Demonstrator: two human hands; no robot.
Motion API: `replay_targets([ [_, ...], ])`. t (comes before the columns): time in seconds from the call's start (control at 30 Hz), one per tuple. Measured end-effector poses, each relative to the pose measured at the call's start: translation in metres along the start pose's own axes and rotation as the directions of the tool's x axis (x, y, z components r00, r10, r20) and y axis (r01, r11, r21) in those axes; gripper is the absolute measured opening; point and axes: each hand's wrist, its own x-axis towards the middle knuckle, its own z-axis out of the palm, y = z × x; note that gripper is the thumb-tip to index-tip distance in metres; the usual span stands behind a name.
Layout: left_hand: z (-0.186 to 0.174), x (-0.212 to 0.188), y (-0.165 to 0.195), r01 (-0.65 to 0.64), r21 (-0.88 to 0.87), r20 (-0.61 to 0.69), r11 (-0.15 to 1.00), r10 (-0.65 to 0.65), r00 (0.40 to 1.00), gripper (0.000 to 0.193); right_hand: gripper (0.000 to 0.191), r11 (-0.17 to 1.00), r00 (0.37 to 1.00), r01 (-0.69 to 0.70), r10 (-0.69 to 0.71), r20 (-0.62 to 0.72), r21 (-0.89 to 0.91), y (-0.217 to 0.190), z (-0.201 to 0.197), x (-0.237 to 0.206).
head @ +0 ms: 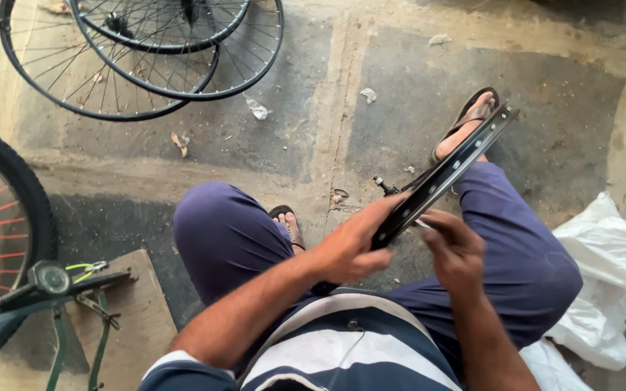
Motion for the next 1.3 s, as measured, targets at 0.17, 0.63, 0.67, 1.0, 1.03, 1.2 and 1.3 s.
replay_targets([
  [0.17, 0.007, -0.03, -0.012, -0.18, 0.105, -0.025, 0.978, 0.184, 0.983, 0.082, 0.023, 0.988, 0.987, 0.093, -0.107, -0.116, -0.12, -0.012, -0.002, -0.002],
  [0.63, 0.014, -0.022, -0.033, -0.236, 0.24, -0.068, 0.941, 0.259, 0.963, 0.102, 0.022, 0.917, 0.99, 0.097, -0.13, -0.061, -0.387, -0.048, 0.046, 0.035],
  [0.67, 0.017, -0.021, -0.033, -0.233, 0.225, -0.058, 0.946, 0.252, 0.966, 0.104, 0.026, 0.728, 0.955, 0.102, -0.261, -0.137, -0.678, -0.047, 0.05, 0.033],
  [1.0, 0.022, -0.031, -0.039, -0.244, 0.296, -0.113, 0.923, 0.287, 0.951, 0.097, 0.028, 0.902, 0.982, 0.168, -0.188, -0.012, -0.397, -0.03, 0.024, -0.004],
  [1.03, 0.022, -0.032, -0.039, -0.238, 0.3, -0.103, 0.924, 0.279, 0.955, 0.096, 0.025, 0.977, 0.995, 0.081, -0.09, -0.034, -0.2, -0.025, 0.015, -0.006],
  [1.2, 0.028, -0.037, -0.033, -0.211, 0.372, -0.062, 0.904, 0.252, 0.966, 0.097, 0.027, 0.997, 0.999, -0.027, 0.025, 0.04, 0.073, -0.01, -0.022, 0.01],
  [1.3, 0.028, -0.036, -0.029, -0.153, 0.326, -0.034, 0.933, 0.174, 0.984, 0.1, 0.034, 0.977, 0.954, -0.165, 0.124, 0.274, 0.132, -0.026, -0.028, 0.036],
])
